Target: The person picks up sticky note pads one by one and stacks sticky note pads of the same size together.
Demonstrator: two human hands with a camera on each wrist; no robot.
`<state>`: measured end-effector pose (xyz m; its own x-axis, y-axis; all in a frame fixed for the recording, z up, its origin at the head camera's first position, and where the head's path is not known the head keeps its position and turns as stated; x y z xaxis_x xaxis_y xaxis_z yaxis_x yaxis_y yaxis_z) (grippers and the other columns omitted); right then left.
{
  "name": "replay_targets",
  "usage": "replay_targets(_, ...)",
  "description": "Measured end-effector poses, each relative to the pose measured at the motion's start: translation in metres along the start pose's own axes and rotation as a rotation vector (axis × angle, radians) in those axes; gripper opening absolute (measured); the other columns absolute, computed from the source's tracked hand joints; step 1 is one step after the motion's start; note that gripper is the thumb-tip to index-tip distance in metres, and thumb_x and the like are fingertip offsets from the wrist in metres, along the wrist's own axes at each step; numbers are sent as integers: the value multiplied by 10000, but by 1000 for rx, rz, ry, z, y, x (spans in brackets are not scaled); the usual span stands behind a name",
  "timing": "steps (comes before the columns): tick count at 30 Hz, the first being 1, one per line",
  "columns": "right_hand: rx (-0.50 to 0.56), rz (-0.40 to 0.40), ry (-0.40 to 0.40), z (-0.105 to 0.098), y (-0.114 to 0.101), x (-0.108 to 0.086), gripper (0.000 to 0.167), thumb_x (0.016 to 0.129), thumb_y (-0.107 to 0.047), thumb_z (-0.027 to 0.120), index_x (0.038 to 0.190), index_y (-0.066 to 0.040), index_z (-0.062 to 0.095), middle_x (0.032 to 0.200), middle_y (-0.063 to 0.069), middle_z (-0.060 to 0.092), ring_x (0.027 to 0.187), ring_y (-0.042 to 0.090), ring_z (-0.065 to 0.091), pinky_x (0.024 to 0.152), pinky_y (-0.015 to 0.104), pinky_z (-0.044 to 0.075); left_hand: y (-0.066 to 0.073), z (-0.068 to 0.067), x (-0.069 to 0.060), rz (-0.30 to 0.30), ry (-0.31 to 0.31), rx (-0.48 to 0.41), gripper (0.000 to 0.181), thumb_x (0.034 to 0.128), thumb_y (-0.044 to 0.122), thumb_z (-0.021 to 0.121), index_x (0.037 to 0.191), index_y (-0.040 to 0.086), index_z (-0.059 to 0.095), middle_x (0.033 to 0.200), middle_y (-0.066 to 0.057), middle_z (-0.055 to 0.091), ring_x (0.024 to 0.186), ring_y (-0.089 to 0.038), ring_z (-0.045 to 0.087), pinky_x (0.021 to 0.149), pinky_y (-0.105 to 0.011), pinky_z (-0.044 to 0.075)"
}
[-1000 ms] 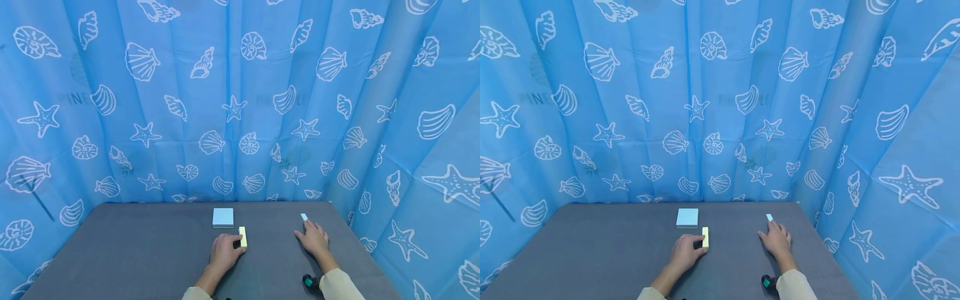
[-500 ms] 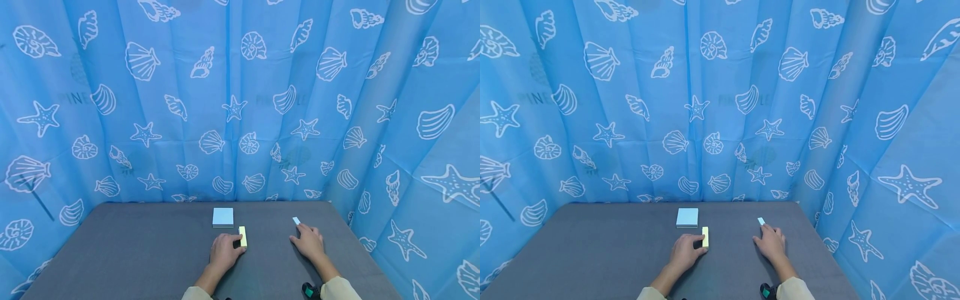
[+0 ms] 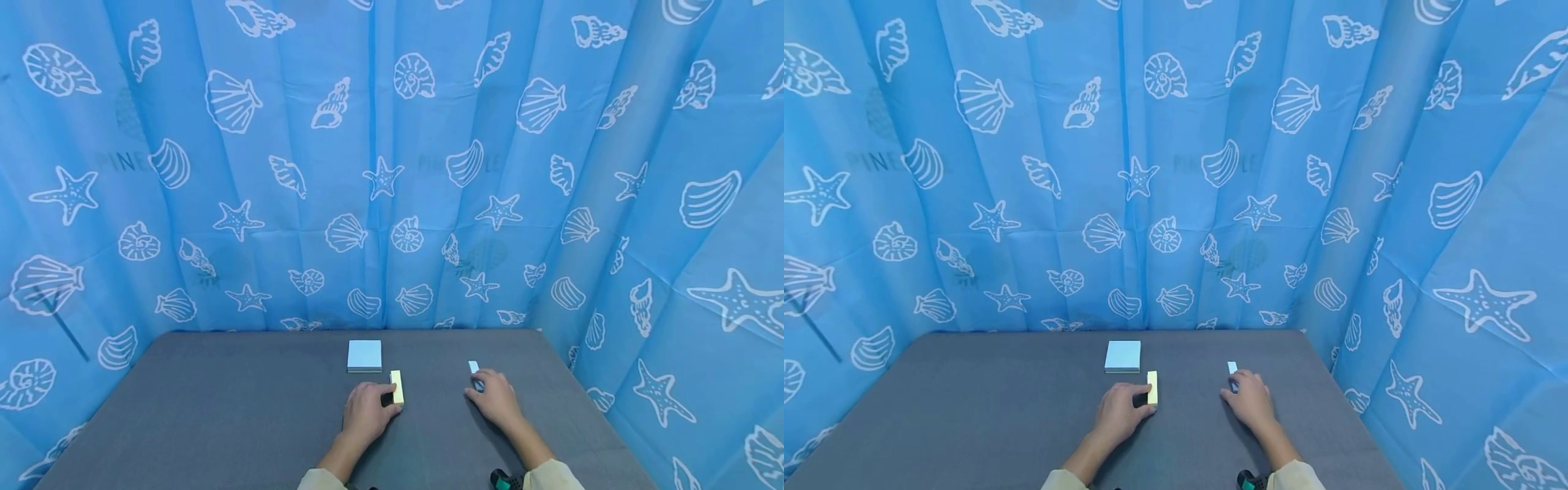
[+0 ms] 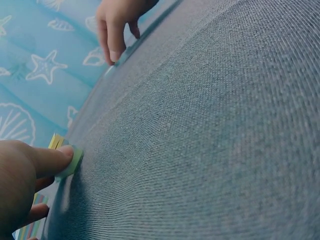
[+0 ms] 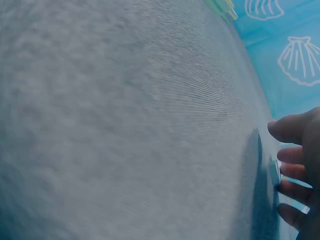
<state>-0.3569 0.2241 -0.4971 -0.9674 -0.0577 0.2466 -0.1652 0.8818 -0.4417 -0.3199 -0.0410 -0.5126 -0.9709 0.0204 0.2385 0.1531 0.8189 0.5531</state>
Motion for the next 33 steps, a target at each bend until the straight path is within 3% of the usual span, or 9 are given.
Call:
replay_targets(8,132,-86,-44,4,-8,-4,357,819,-96,763,1152,4,677,1211,187,616,1157,397,540,959,569,411,1,-1,-1,-5,4,-6,395,742,309,848,1119,244,751,1058,-21,684,1030,-234,600,871,-477,476)
replay_targets(15,179,-81,-38,4,-5,5,363,845,-146,756,1176,-26,670,1246,190,604,1161,385,518,959,580,399,0,0,0,-7,2,-8,399,739,299,851,1121,241,749,1054,-18,684,1030,-235,599,878,-477,472)
replay_targets(21,115,-60,-21,4,5,13,420,850,-220,755,1207,-21,652,1279,218,579,1200,409,469,965,625,356,0,0,0,0,4,-3,399,739,303,851,1120,241,750,1046,-9,689,1020,-227,601,872,-469,476)
replay_targets(33,-1,-19,-116,9,13,27,498,839,-284,765,1251,-39,633,1333,234,541,1259,437,420,988,637,310,-1,1,1,-7,1,-6,394,743,306,847,1120,249,749,1060,-21,682,1028,-235,598,877,-472,472)
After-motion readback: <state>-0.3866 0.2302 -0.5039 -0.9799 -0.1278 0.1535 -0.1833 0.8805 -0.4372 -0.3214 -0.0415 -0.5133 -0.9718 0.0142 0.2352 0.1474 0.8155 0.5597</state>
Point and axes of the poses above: each hand's wrist, its own x-axis towards the middle knuckle, its own z-axis out of the palm, y = z × x, the point moved 5 cm from there along x, towards the middle knuckle
